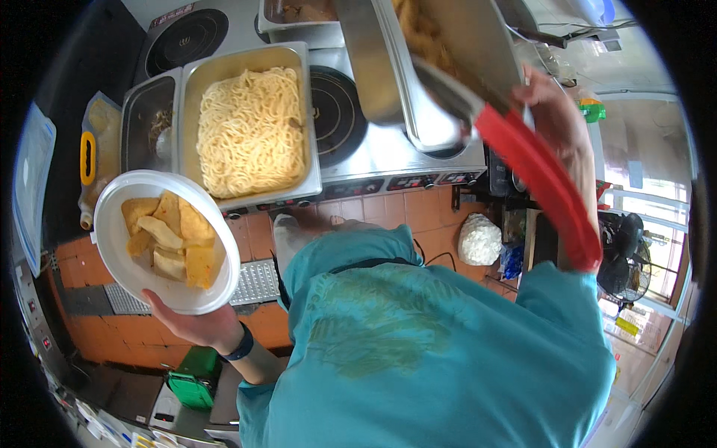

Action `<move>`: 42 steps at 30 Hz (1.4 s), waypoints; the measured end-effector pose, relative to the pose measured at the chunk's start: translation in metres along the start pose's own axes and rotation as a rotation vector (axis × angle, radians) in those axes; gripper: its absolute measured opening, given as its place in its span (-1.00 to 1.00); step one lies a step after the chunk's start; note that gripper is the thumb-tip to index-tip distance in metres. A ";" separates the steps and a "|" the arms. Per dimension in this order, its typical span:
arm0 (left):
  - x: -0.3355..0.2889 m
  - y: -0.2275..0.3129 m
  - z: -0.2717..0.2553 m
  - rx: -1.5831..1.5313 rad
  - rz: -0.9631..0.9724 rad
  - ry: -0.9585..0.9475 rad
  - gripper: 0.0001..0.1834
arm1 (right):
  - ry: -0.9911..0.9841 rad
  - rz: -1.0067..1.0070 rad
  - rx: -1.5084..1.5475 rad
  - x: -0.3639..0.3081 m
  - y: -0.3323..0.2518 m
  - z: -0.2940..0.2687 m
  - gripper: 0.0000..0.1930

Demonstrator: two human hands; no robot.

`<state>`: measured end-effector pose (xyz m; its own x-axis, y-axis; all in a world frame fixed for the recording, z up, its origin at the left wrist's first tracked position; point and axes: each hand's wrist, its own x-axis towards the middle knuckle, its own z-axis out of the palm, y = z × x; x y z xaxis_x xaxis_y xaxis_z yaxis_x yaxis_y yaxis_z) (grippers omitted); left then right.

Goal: The person assembles a takeout bowl by adding fried tofu, braised meat, and broth from stainless steel containers using tongs and a ladle. They garnish with chopped green onions, seal the bowl with a yellow lid, attach a pink order tag, and place the bowl into a plastic bag for delivery.

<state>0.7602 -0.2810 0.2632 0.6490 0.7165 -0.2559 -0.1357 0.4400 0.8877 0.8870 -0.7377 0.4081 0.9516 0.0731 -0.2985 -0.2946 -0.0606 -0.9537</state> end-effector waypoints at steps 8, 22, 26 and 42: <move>-0.115 -0.036 -0.009 0.006 -0.093 0.045 -0.27 | -0.132 0.257 0.058 -0.087 0.130 -0.066 -0.70; -0.196 -0.074 -0.071 0.006 -0.289 -0.007 -0.29 | -0.003 0.266 0.246 0.028 0.269 0.029 -0.89; -0.196 -0.093 -0.091 -0.006 -0.402 -0.061 -0.30 | -0.009 0.260 0.144 0.059 0.284 0.034 -0.82; -0.137 -0.222 -0.089 -0.049 -0.533 -0.336 -0.45 | -0.141 0.077 -1.503 -0.005 0.170 0.125 -0.19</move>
<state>0.6349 -0.4286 0.0673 0.8357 0.1862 -0.5166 0.2422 0.7193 0.6511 0.8215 -0.6234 0.2434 0.8968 0.1091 -0.4287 0.1023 -0.9940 -0.0389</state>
